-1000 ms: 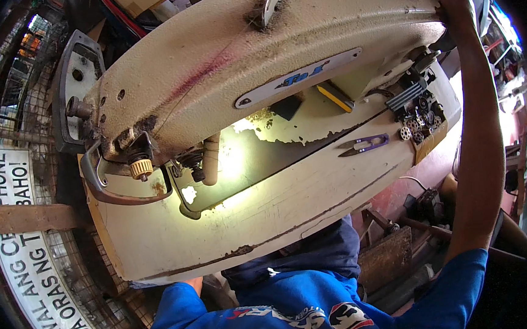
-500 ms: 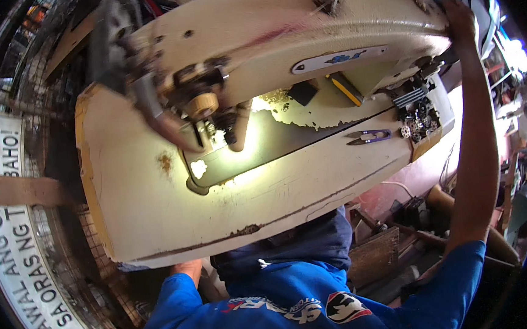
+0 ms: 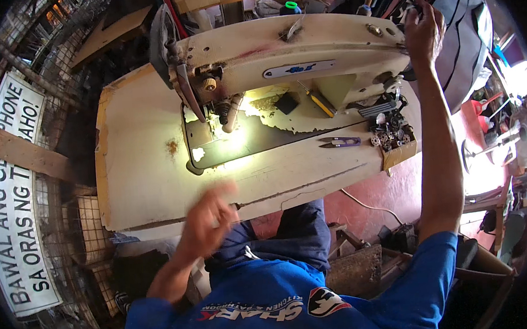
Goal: The recorder is sewing a green fabric bag with blue and white straps using an industrial sewing machine.
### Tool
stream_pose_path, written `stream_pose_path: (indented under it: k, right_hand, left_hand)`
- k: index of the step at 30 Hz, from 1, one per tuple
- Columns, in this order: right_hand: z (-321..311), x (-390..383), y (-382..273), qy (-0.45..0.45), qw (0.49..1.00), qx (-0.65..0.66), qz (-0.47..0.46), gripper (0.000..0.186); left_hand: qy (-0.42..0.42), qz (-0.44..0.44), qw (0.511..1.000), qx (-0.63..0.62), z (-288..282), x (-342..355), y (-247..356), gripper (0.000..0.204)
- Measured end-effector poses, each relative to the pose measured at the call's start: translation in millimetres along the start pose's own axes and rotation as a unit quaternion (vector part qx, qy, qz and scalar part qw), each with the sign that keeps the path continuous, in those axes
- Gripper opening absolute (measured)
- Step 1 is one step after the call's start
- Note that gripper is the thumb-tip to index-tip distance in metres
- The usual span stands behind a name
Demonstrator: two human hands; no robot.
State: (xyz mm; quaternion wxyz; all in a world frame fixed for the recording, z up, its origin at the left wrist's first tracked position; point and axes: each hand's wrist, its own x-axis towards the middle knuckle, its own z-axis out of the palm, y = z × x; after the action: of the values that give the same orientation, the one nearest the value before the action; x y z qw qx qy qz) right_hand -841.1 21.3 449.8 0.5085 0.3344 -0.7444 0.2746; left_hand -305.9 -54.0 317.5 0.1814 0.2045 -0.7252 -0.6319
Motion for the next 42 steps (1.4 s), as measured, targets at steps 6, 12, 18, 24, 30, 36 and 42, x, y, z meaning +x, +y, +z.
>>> stream_pose_path:
  k: [6,12,18,24,30,36,42]
  right_hand:
    - [-136,-57,-183,-0.054,0.938,0.183,-0.289,0.031]
    - [-146,-123,-241,-0.335,0.741,0.399,-0.424,0.044]
    - [-115,-98,-233,-0.372,0.751,0.430,-0.336,0.016]
    - [-106,-89,-246,-0.277,0.846,0.292,-0.350,0.011]
    - [-106,-90,-253,-0.242,0.866,0.257,-0.354,0.012]
    - [-102,-88,-255,-0.221,0.863,0.295,-0.345,0.017]
    - [-109,-79,-263,-0.224,0.849,0.311,-0.364,0.012]
  left_hand:
    - [0.160,0.059,0.985,0.003,10,81,-8,0.031]
    - [0.052,0.027,0.998,0.008,10,56,16,0.014]
    - [0.107,-0.007,0.994,-0.029,-37,75,13,0.017]
    - [0.197,0.005,0.977,0.079,-35,113,-11,0.011]
    - [0.226,0.012,0.974,0.014,-26,122,-19,0.012]
    - [0.212,-0.002,0.977,-0.006,-25,119,-10,0.013]
    - [0.223,0.081,0.971,0.032,-28,115,-18,0.013]
